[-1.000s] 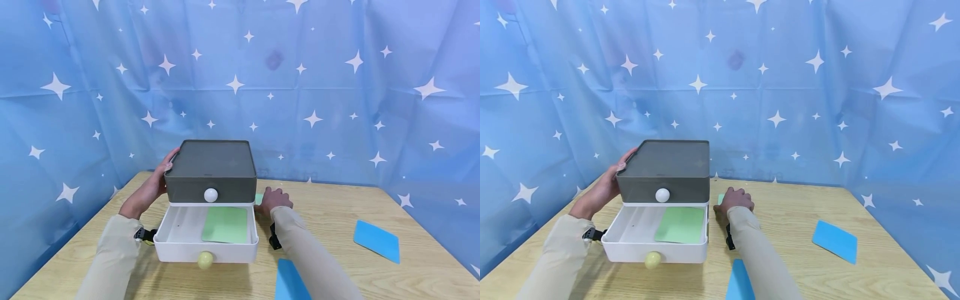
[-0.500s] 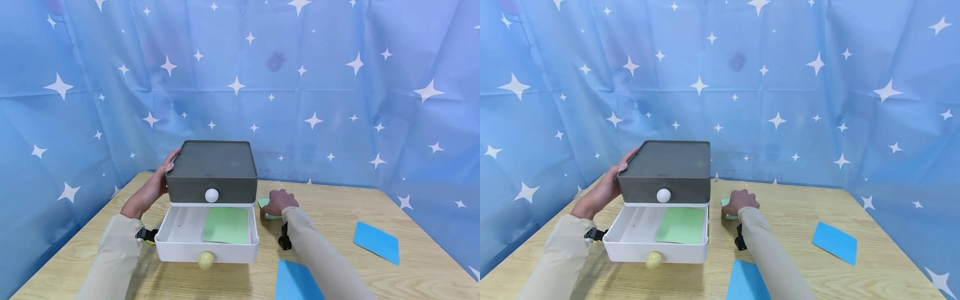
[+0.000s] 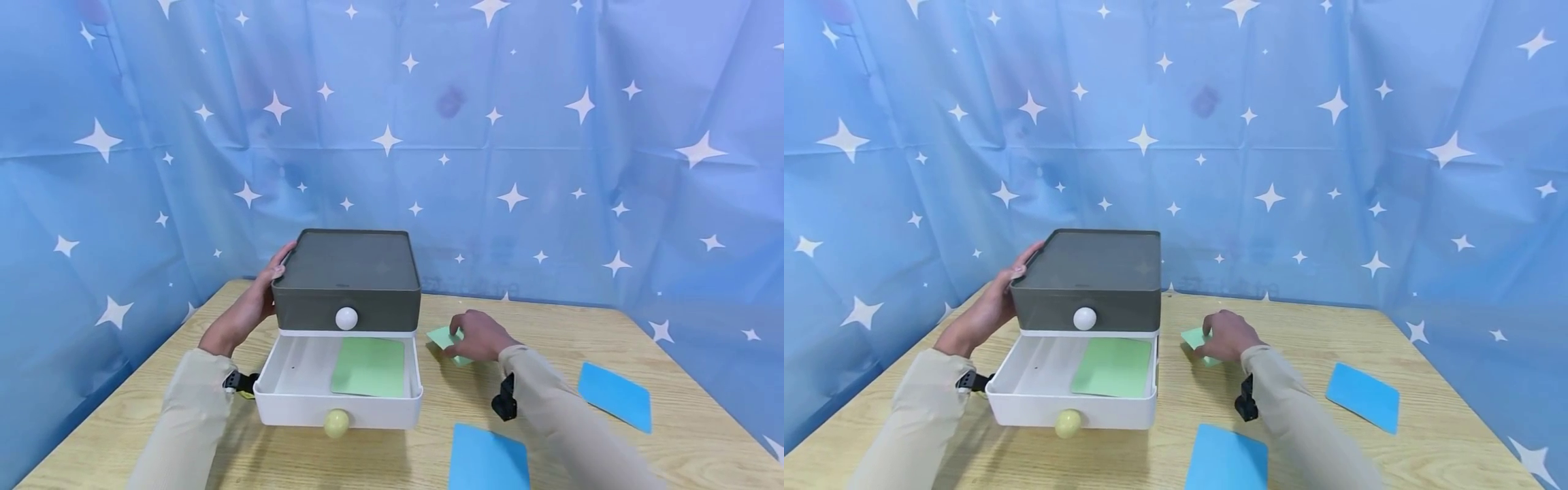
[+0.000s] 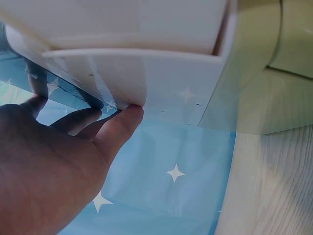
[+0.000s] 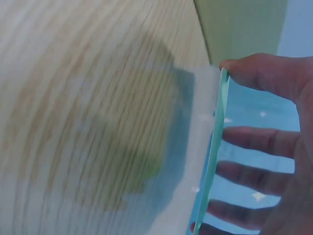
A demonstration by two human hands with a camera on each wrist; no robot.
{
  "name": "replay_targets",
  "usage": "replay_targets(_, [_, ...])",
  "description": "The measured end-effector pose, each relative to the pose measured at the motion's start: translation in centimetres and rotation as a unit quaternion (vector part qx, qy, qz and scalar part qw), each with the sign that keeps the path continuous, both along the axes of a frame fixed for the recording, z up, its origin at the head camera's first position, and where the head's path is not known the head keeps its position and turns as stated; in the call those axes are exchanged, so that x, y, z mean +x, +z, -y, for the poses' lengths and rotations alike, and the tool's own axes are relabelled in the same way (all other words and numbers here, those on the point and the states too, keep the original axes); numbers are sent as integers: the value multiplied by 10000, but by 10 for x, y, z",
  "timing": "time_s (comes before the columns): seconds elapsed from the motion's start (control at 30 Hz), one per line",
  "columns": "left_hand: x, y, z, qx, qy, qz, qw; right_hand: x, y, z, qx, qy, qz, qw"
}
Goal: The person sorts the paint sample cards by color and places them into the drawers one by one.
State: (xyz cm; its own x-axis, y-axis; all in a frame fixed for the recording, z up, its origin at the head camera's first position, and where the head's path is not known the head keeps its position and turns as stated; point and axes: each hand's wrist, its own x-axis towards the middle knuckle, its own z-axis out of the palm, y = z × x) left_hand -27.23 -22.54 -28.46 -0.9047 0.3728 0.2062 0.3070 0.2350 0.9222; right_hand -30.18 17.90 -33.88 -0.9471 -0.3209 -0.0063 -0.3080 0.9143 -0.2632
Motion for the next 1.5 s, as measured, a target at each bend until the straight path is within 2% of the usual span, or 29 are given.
replay_targets(0.27, [0,0,1,39,4,-32,10000,23,14,-3,-228,669,-235,9972])
replay_targets(0.5, [-3,-1,1,54,-10,-18,10000,48,39,-5,-465,979,-272,9937])
replay_targets(0.73, [-3,-2,0,82,-26,0,10000,66,62,-25,-873,1330,-166,9871])
replay_targets(0.87, [-3,-3,0,71,-41,31,10000,81,77,-31,-1068,1650,-325,9800])
replay_targets(1.03, [-4,-2,0,82,-15,5,10000,100,94,-25,-1010,2130,-580,9701])
replay_targets(1.3, [-3,-2,-1,32,11,23,10000,129,108,-4,-1055,3219,-838,9371])
replay_targets(1.5, [-3,-1,0,7,29,-5,10000,145,115,9,-860,3644,-953,9224])
